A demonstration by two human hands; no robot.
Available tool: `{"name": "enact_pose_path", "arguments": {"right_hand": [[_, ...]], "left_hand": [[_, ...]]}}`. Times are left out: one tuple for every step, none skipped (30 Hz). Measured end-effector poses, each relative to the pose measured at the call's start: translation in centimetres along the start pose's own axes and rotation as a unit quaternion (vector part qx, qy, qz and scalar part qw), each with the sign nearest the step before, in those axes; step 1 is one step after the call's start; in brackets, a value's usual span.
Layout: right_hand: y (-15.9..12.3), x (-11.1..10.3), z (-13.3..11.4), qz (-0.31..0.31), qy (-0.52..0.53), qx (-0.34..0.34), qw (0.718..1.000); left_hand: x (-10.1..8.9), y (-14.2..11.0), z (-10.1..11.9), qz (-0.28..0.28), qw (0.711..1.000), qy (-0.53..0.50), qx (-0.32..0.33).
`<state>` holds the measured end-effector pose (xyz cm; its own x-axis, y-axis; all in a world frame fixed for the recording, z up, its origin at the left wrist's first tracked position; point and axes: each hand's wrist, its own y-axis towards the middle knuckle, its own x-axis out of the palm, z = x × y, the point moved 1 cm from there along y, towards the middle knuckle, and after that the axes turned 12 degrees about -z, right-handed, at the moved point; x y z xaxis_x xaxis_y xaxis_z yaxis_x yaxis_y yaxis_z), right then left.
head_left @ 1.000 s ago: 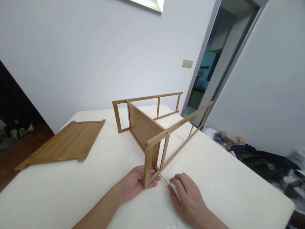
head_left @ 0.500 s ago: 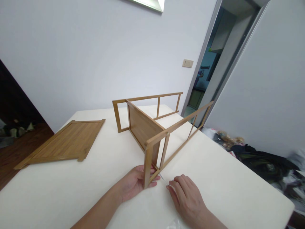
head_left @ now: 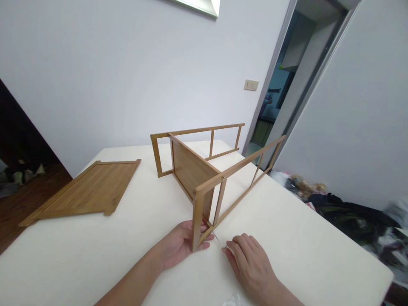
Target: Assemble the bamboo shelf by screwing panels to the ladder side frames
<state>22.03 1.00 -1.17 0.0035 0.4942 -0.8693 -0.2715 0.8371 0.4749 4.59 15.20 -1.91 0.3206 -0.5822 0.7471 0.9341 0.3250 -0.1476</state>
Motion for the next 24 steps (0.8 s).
{"name": "enact_pose_path", "arguments": {"right_hand": [[0.04, -0.03, -0.01, 0.004, -0.001, 0.0, 1.0], [0.08, -0.07, -0.02, 0.006, -0.001, 0.0, 1.0], [0.13, -0.1, -0.03, 0.008, -0.001, 0.001, 1.0], [0.16, -0.12, -0.04, 0.009, 0.0, 0.002, 1.0], [0.2, -0.13, -0.05, 0.008, 0.001, 0.004, 1.0], [0.22, -0.13, -0.05, 0.007, 0.001, 0.006, 1.0], [0.24, -0.12, -0.05, 0.007, 0.002, 0.008, 1.0], [0.26, -0.1, -0.05, 0.007, 0.002, 0.008, 1.0], [0.28, -0.08, -0.06, 0.008, 0.003, 0.008, 1.0], [0.3, -0.07, -0.07, 0.008, 0.004, 0.008, 1.0], [0.33, -0.06, -0.08, 0.008, 0.004, 0.008, 1.0], [0.35, -0.04, -0.08, 0.006, 0.005, 0.01, 1.0], [0.38, -0.04, -0.09, 0.003, 0.006, 0.012, 1.0], [0.4, -0.03, -0.1, 0.0, 0.007, 0.013, 1.0], [0.4, -0.02, -0.11, -0.001, 0.008, 0.014, 1.0], [0.4, -0.02, -0.12, -0.002, 0.008, 0.015, 1.0], [0.39, 0.0, -0.12, -0.003, 0.009, 0.015, 1.0], [0.36, 0.01, -0.12, -0.004, 0.009, 0.017, 1.0], [0.33, 0.03, -0.12, -0.006, 0.01, 0.018, 1.0], [0.3, 0.06, -0.11, -0.01, 0.012, 0.02, 1.0], [0.27, 0.09, -0.11, -0.014, 0.015, 0.023, 1.0], [0.24, 0.12, -0.1, -0.019, 0.018, 0.025, 0.999], [0.21, 0.14, -0.1, -0.023, 0.021, 0.028, 0.999], [0.2, 0.16, -0.1, -0.027, 0.024, 0.031, 0.999]], "left_hand": [[0.0, 0.0, -0.01, -0.001, 1.0, -0.001, 0.001], [0.0, 0.0, -0.01, -0.002, 1.0, -0.001, 0.001], [0.0, -0.01, -0.02, -0.002, 1.0, 0.0, 0.002], [0.0, -0.02, -0.03, -0.001, 1.0, 0.0, 0.001], [0.0, -0.03, -0.03, 0.0, 1.0, 0.0, 0.001], [-0.01, -0.03, -0.03, 0.0, 1.0, 0.0, 0.0], [-0.02, -0.04, -0.04, 0.0, 1.0, 0.0, 0.0], [-0.03, -0.05, -0.04, 0.0, 1.0, 0.0, 0.001], [-0.05, -0.05, -0.04, -0.001, 1.0, -0.001, 0.001], [-0.08, -0.05, -0.05, -0.003, 1.0, -0.001, 0.002], [-0.11, -0.04, -0.06, -0.005, 1.0, -0.001, 0.003], [-0.14, -0.03, -0.07, -0.007, 1.0, -0.002, 0.004], [-0.16, -0.02, -0.08, -0.008, 1.0, -0.003, 0.004], [-0.19, 0.0, -0.09, -0.007, 1.0, -0.005, 0.005], [-0.19, 0.01, -0.09, -0.006, 1.0, -0.006, 0.005], [-0.19, 0.03, -0.09, -0.004, 1.0, -0.007, 0.004], [-0.18, 0.04, -0.09, -0.002, 1.0, -0.007, 0.002], [-0.15, 0.04, -0.08, 0.0, 1.0, -0.007, 0.002], [-0.12, 0.05, -0.07, 0.001, 1.0, -0.005, 0.002], [-0.09, 0.05, -0.06, 0.002, 1.0, -0.004, 0.002], [-0.06, 0.05, -0.06, 0.002, 1.0, -0.002, 0.002], [-0.04, 0.04, -0.06, 0.002, 1.0, -0.001, 0.002], [-0.03, 0.04, -0.07, 0.002, 1.0, -0.001, 0.001], [-0.03, 0.03, -0.09, 0.002, 1.0, -0.002, 0.001]]}}
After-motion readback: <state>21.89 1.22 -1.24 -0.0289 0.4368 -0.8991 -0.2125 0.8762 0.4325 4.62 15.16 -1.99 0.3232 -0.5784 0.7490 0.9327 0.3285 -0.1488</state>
